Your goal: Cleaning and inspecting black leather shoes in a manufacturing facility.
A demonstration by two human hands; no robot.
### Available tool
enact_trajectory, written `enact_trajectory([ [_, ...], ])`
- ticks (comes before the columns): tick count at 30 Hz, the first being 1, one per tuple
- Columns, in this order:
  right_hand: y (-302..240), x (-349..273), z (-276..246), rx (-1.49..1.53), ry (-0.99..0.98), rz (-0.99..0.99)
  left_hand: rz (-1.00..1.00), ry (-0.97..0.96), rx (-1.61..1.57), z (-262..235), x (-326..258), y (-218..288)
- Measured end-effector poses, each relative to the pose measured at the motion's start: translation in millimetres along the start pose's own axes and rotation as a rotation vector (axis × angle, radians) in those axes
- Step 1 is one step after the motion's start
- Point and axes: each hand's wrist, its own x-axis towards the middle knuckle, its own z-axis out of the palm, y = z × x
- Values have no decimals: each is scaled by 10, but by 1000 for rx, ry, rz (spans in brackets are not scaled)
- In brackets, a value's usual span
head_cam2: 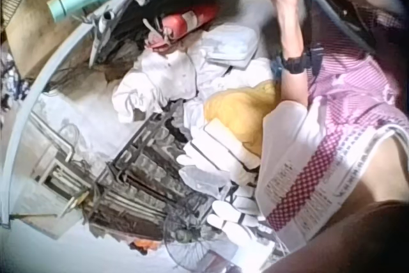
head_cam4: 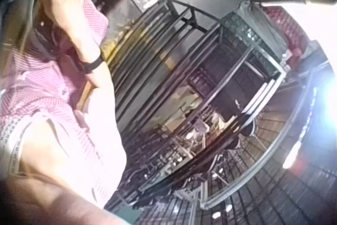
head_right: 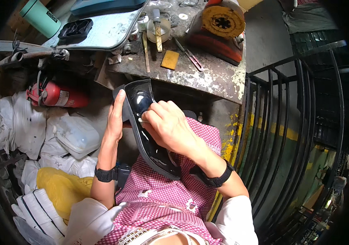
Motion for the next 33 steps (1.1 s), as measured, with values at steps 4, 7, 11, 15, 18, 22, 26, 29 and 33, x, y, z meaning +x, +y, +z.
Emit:
enact_trajectory([
  [4, -89, -114, -13, 61, -95, -30, 81, 2, -14, -7, 0, -70],
  [7, 37, 8, -23, -58, 41, 13, -8, -29, -20, 20, 12, 14],
  [11, -31, -97, -130, 31, -130, 8, 116, -87, -52, 81, 19, 16],
  [15, 119, -119, -246, 371, 152, 448, 81, -27, -73, 110, -11, 27],
  [18, 83, -72, -303, 387, 131, 396, 51, 4, -76, 122, 25, 7],
  [22, -48, -111, -173, 78, -170, 123, 61, -73, -71, 126, -4, 60],
  [26, -45, -171, -162, 19, -161, 49, 117, -34, -35, 119, 23, -37],
  [29, 60, -78, -28, -41, 70, 62, 53, -2, 15, 118, 25, -19],
  [33, -80, -301, -66, 132, -77, 57, 107, 26, -22, 109, 22, -115],
])
